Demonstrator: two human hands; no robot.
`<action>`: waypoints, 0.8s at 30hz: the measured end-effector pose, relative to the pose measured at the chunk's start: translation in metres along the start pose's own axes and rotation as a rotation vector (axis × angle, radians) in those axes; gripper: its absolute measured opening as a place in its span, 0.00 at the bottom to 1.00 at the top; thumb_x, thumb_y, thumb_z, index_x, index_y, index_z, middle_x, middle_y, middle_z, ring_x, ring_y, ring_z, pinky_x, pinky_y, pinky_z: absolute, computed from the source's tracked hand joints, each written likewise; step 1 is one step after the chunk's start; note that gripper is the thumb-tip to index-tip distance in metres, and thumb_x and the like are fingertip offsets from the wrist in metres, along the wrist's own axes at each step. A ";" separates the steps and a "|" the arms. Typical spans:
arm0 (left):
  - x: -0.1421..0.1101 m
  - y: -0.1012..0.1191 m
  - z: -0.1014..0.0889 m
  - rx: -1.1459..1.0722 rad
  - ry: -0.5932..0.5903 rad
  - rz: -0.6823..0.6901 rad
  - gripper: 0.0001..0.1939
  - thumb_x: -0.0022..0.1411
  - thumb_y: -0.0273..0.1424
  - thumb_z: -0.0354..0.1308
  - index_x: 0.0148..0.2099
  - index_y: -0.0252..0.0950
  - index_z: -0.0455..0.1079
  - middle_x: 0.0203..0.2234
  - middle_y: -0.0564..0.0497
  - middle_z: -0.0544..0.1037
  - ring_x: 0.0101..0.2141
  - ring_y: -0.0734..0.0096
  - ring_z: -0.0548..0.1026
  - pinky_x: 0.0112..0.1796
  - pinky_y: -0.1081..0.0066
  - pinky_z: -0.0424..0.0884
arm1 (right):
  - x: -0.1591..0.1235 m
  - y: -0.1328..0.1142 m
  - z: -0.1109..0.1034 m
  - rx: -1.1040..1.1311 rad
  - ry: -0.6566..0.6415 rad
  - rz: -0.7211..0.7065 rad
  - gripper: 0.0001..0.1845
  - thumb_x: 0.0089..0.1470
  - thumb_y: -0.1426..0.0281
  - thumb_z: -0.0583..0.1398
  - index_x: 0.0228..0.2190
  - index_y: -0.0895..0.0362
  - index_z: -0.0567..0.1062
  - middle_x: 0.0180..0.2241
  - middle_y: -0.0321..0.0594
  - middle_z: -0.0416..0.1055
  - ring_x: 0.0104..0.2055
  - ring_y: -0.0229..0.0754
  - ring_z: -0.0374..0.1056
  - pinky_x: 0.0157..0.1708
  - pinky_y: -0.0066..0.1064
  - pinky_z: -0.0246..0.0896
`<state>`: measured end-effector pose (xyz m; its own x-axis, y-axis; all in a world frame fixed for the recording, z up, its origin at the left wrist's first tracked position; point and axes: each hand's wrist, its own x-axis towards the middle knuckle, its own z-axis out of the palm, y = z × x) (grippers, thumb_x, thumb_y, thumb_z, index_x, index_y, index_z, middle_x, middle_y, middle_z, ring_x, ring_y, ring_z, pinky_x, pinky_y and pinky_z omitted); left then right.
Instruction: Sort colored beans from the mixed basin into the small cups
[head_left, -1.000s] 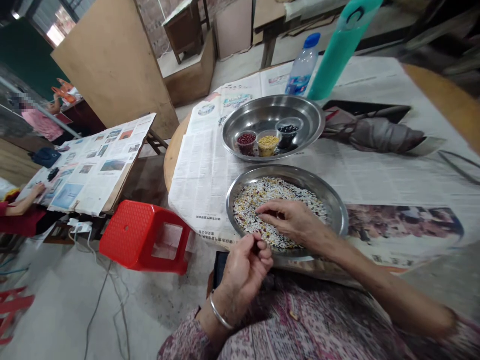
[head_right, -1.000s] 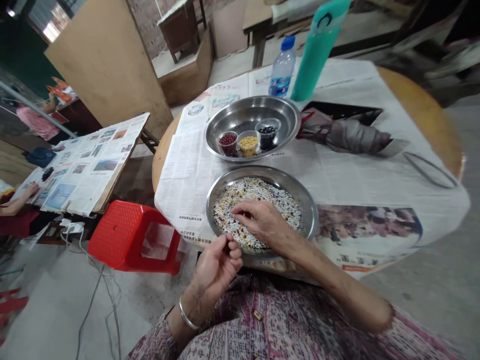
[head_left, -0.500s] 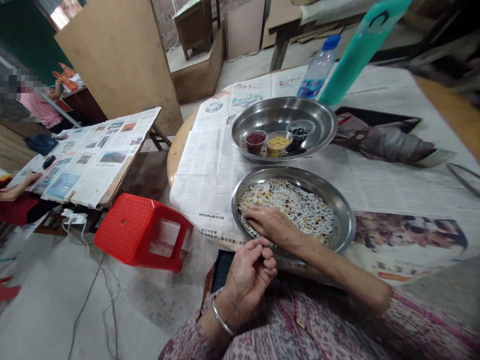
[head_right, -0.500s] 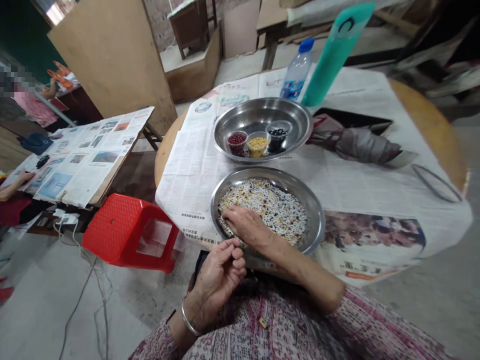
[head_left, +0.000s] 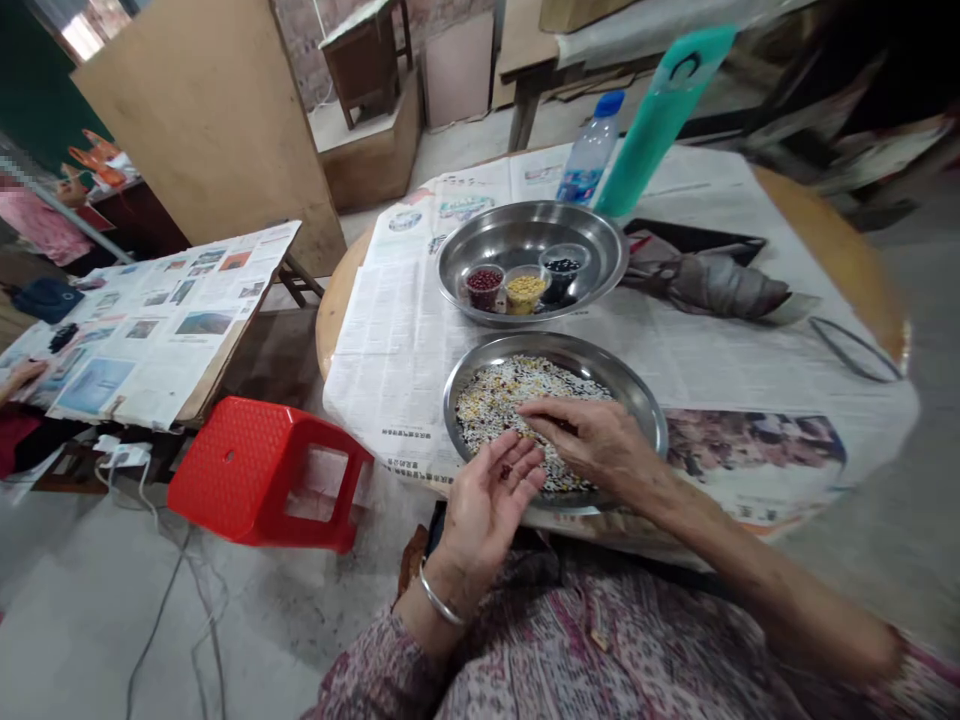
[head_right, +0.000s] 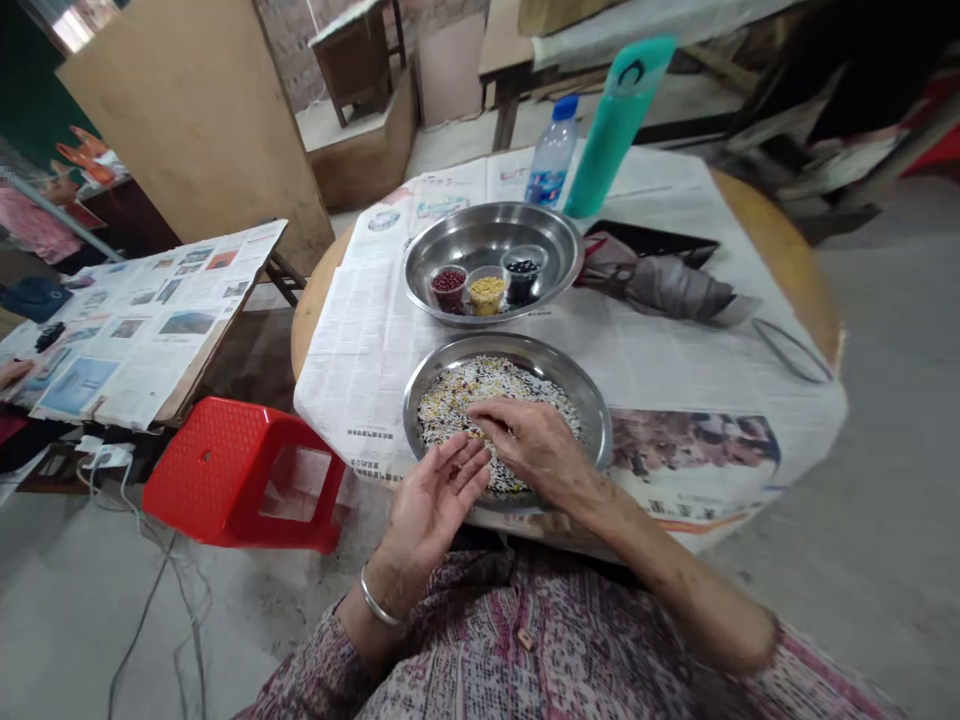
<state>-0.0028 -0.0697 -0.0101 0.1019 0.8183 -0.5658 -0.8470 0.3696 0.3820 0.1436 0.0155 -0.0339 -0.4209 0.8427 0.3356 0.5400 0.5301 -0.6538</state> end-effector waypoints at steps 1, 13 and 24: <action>0.004 -0.001 0.001 -0.009 -0.012 -0.010 0.16 0.71 0.33 0.51 0.45 0.28 0.77 0.44 0.39 0.79 0.45 0.64 0.78 0.51 0.67 0.72 | -0.002 -0.004 -0.004 0.020 -0.031 -0.020 0.13 0.60 0.70 0.56 0.38 0.53 0.81 0.36 0.40 0.82 0.35 0.43 0.78 0.38 0.33 0.73; 0.020 -0.001 0.006 -0.006 -0.030 0.006 0.14 0.70 0.31 0.52 0.45 0.29 0.77 0.42 0.40 0.80 0.47 0.63 0.79 0.57 0.64 0.69 | -0.011 -0.013 -0.011 0.051 -0.046 -0.034 0.16 0.61 0.71 0.54 0.45 0.52 0.79 0.42 0.42 0.81 0.40 0.46 0.78 0.41 0.38 0.74; 0.018 -0.001 0.012 0.025 -0.021 0.118 0.11 0.66 0.23 0.57 0.49 0.31 0.75 0.44 0.42 0.81 0.43 0.69 0.81 0.53 0.69 0.73 | -0.018 -0.031 -0.026 0.303 0.122 0.175 0.12 0.58 0.61 0.60 0.37 0.53 0.81 0.36 0.39 0.82 0.37 0.43 0.77 0.40 0.34 0.71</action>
<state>0.0065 -0.0500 -0.0122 0.0136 0.8657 -0.5004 -0.8407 0.2809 0.4630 0.1538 -0.0136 -0.0018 -0.2408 0.9330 0.2674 0.3484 0.3402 -0.8734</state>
